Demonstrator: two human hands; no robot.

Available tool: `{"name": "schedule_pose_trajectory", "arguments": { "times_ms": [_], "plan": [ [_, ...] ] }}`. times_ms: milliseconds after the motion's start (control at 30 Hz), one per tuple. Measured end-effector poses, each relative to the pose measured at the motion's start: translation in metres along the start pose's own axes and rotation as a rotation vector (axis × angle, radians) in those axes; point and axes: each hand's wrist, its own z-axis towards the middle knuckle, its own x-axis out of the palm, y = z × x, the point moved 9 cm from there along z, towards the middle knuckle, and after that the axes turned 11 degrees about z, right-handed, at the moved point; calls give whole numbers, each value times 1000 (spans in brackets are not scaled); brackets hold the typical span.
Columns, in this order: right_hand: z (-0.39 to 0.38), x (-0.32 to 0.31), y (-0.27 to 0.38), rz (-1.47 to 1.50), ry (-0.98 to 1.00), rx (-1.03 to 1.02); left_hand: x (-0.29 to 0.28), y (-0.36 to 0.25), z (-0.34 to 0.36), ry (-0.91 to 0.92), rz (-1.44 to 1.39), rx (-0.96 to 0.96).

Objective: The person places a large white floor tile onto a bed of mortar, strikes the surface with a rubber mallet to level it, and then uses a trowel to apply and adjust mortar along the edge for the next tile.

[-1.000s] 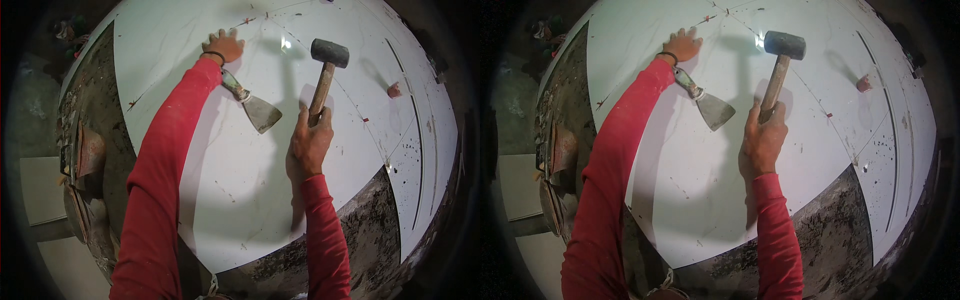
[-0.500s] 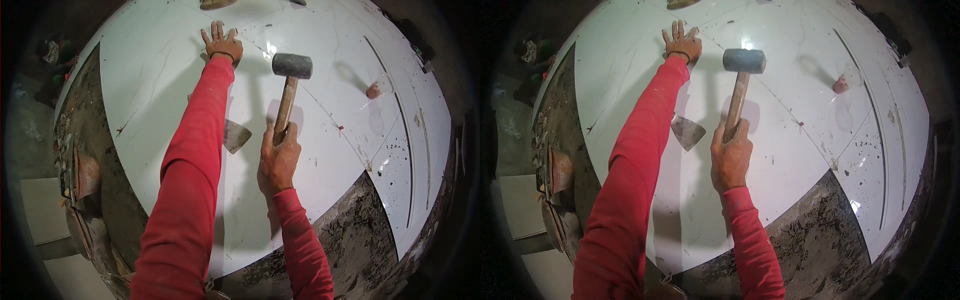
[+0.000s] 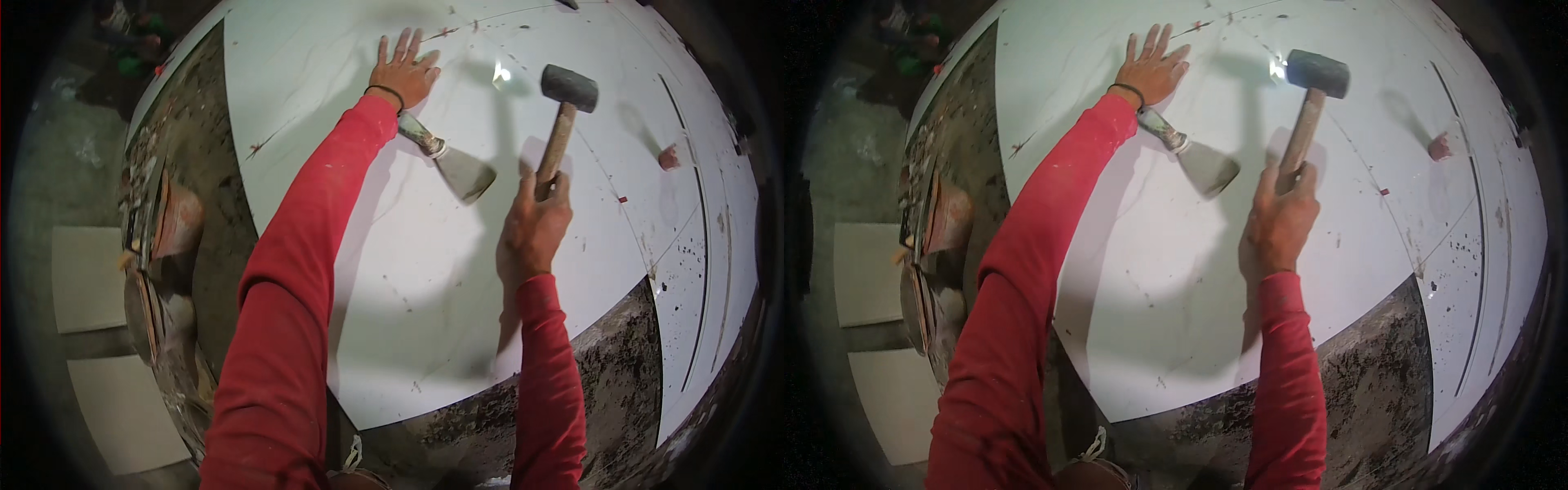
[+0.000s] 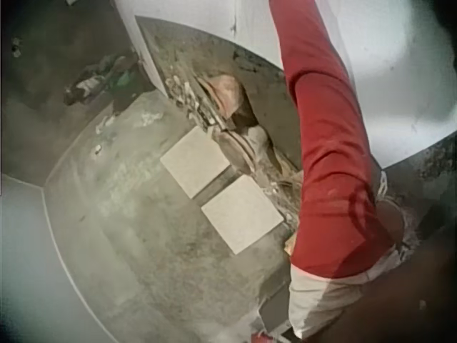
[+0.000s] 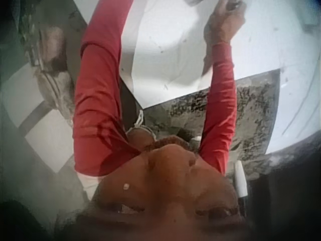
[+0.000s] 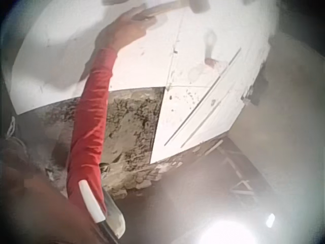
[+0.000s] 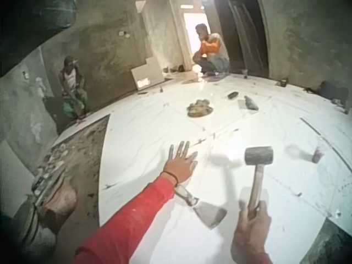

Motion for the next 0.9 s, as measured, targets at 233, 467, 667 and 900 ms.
{"name": "schedule_pose_trajectory", "arguments": {
  "times_ms": [233,467,667,900],
  "plan": [
    [-5,-2,10,27,-36,-96,32,107,-120,257,-274,-378],
    [-3,2,1,-72,-35,-153,20,105,-153,96,-289,-446],
    [3,0,4,-133,-18,-216,-6,85,-151,62,-328,-468],
    [-26,-8,-2,-103,4,-222,-12,94,-162,132,-390,-627]
  ]
}}
